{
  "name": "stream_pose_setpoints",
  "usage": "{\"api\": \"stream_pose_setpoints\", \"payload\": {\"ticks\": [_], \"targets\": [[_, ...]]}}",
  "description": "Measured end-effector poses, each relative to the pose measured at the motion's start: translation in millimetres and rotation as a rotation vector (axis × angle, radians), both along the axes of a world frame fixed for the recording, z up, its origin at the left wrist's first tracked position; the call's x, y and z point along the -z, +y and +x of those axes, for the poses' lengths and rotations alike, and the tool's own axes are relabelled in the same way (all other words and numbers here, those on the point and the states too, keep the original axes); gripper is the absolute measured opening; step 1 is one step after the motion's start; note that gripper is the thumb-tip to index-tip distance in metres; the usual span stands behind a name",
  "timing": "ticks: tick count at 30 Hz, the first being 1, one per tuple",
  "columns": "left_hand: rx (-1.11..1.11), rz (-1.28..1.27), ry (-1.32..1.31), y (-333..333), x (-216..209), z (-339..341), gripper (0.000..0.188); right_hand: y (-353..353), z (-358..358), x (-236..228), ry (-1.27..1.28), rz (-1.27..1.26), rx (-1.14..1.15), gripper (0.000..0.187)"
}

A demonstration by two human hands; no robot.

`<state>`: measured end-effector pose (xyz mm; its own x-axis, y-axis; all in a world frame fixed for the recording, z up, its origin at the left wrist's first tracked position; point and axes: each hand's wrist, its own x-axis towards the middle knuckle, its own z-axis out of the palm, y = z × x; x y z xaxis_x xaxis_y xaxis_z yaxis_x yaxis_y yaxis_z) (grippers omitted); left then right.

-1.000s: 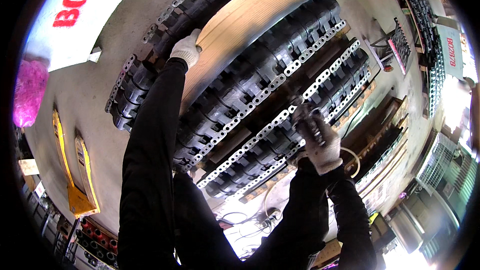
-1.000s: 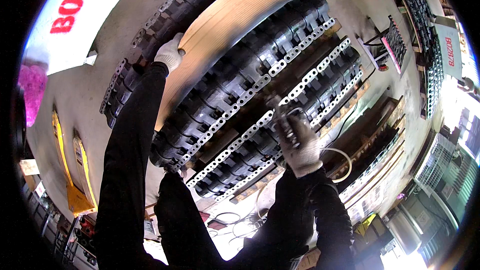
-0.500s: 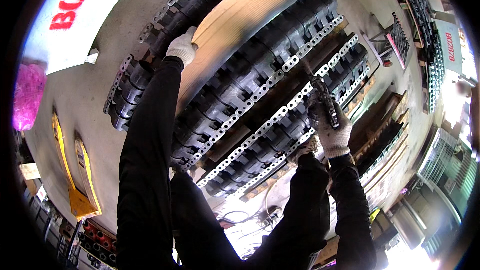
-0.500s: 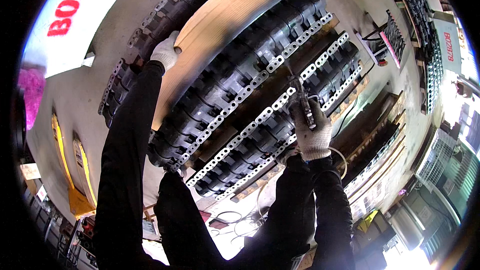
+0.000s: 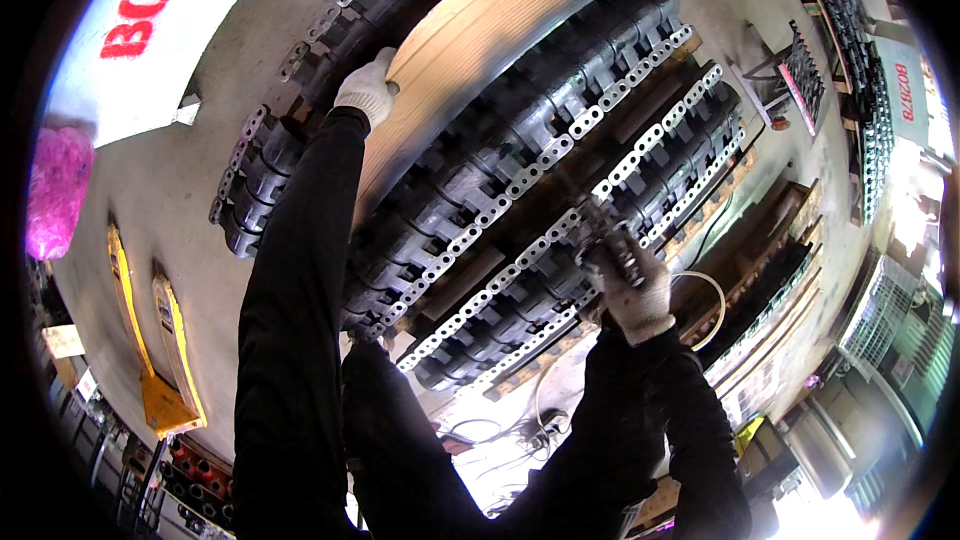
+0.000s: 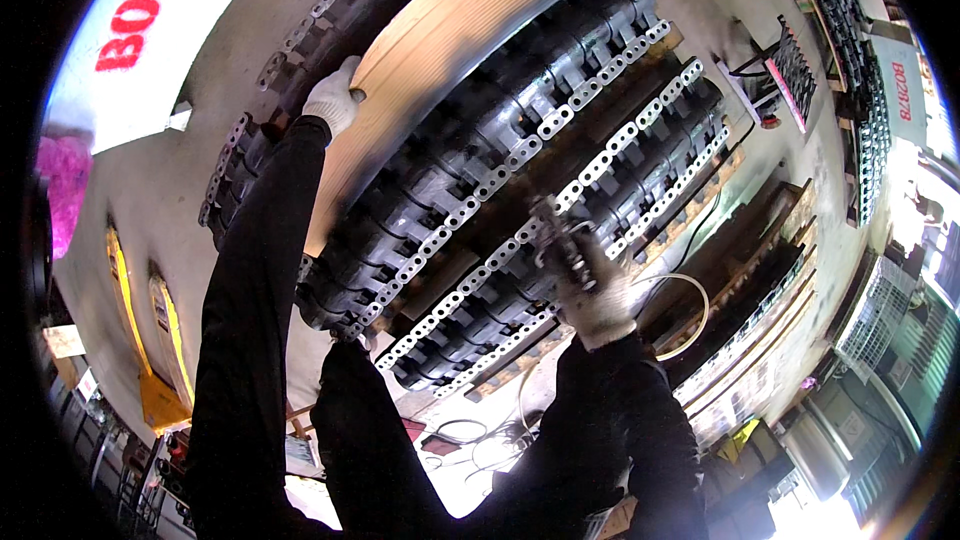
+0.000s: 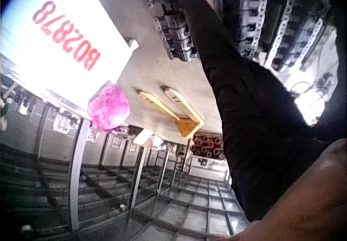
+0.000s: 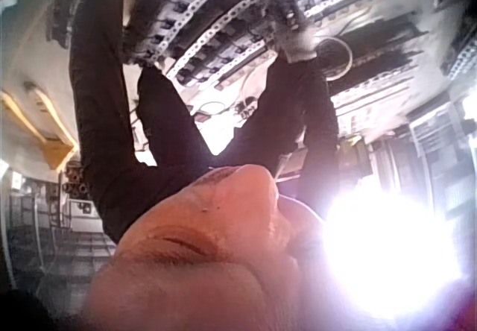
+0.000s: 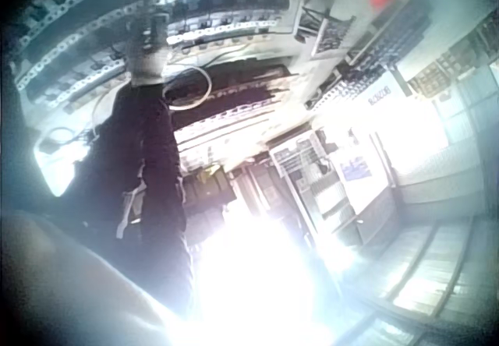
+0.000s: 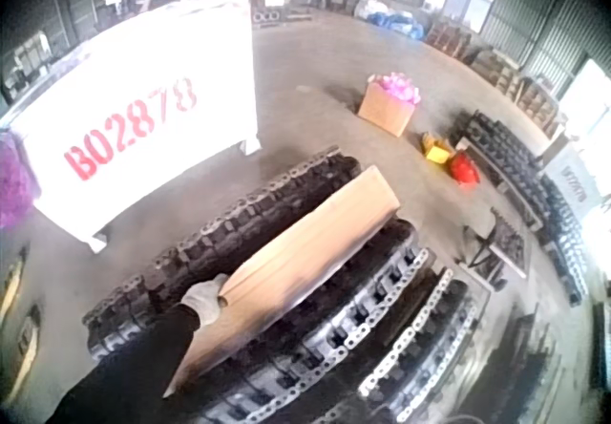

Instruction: The person sprays a long, curved wooden plank with a handheld spray gun in a workshop. They repeatedly pick up the plank, spray it, and place it back onto a rack of metal parts, handling the item one at a time.

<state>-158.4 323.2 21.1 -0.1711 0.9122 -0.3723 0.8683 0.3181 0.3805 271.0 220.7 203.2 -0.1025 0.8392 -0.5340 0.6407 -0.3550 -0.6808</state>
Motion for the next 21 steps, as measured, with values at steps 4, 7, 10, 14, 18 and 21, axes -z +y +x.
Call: {"api": "stream_pose_setpoints", "payload": {"ticks": [4, 7, 10, 14, 18, 21], "targets": [[0.001, -0.004, -0.019, 2, -7, 5, 0.049, 26, 12, 11, -0.035, 0.289, 0.106, 0.022], [-0.004, 0.019, -0.037, -2, -9, 6, 0.047, 39, 4, 4, 0.146, 0.296, 0.211, 0.018], [0.001, 0.012, -0.03, -3, -7, 2, 0.044, 31, -1, 1, -0.032, 0.346, -0.023, 0.021], [0.01, -0.002, -0.012, 2, -4, 3, 0.044, -13, -7, 16, -0.017, 0.36, -0.254, 0.023], [0.008, 0.003, -0.027, -1, -5, 3, 0.045, -43, -32, 11, 0.011, 0.298, -0.453, 0.032], [0.0, 0.001, -0.051, 0, -6, 5, 0.045, -43, -38, 12, 0.067, 0.252, -0.299, 0.029]]}}
